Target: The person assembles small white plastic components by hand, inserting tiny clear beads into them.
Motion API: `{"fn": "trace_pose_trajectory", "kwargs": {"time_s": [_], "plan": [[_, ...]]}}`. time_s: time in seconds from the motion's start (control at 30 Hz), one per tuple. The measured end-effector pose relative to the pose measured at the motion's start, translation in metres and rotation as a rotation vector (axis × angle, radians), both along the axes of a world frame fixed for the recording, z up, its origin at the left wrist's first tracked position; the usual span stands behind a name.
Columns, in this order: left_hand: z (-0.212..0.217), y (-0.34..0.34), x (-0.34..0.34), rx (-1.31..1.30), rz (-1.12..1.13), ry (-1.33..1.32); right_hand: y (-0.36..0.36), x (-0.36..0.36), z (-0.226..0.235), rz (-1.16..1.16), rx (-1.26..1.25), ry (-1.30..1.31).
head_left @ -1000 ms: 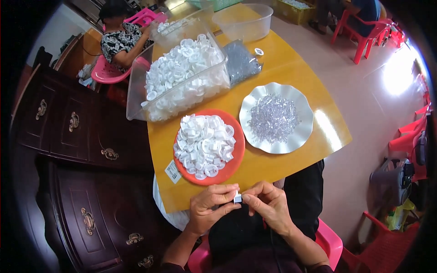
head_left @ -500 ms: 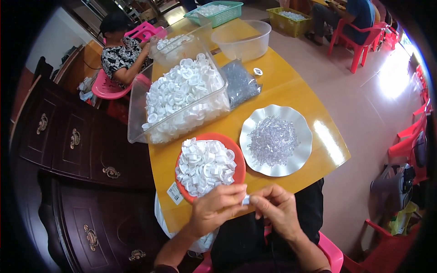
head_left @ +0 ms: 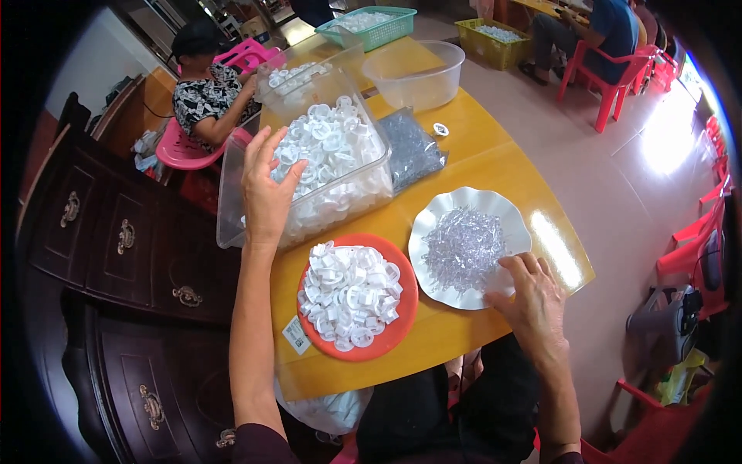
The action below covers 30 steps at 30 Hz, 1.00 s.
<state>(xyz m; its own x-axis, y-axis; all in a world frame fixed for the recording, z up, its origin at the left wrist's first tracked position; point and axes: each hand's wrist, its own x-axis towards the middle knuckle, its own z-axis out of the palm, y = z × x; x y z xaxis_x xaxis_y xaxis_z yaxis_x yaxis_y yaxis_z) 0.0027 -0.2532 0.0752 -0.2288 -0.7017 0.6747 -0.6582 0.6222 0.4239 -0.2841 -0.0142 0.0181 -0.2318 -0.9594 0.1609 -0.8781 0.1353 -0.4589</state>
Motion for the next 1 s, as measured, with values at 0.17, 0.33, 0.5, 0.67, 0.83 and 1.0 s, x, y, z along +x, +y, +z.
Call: {"fn": "trace_pose_trajectory", "kwargs": {"time_s": [0.17, 0.33, 0.5, 0.67, 0.83, 1.0], "plan": [[-0.007, 0.000, -0.002, 0.023, 0.000, -0.074, -0.012, 0.007, -0.010, 0.055, 0.040, -0.067], [-0.016, -0.012, 0.006, 0.073, -0.047, -0.015, -0.023, 0.008, -0.015, 0.057, 0.027, -0.147], [-0.006, -0.005, 0.004, -0.063, -0.018, 0.023, -0.023, 0.002, -0.018, 0.035, -0.060, -0.305], [-0.009, 0.060, -0.018, -0.243, -0.025, -0.103, -0.017, -0.007, -0.022, 0.017, -0.155, -0.399], [-0.028, 0.142, -0.036, 0.037, -0.187, 0.002, -0.013, -0.007, -0.025, -0.061, -0.143, -0.565], [-0.045, 0.194, -0.049, 0.260, -0.349, 0.051, -0.005, 0.005, -0.016, -0.066, -0.081, -1.083]]}}
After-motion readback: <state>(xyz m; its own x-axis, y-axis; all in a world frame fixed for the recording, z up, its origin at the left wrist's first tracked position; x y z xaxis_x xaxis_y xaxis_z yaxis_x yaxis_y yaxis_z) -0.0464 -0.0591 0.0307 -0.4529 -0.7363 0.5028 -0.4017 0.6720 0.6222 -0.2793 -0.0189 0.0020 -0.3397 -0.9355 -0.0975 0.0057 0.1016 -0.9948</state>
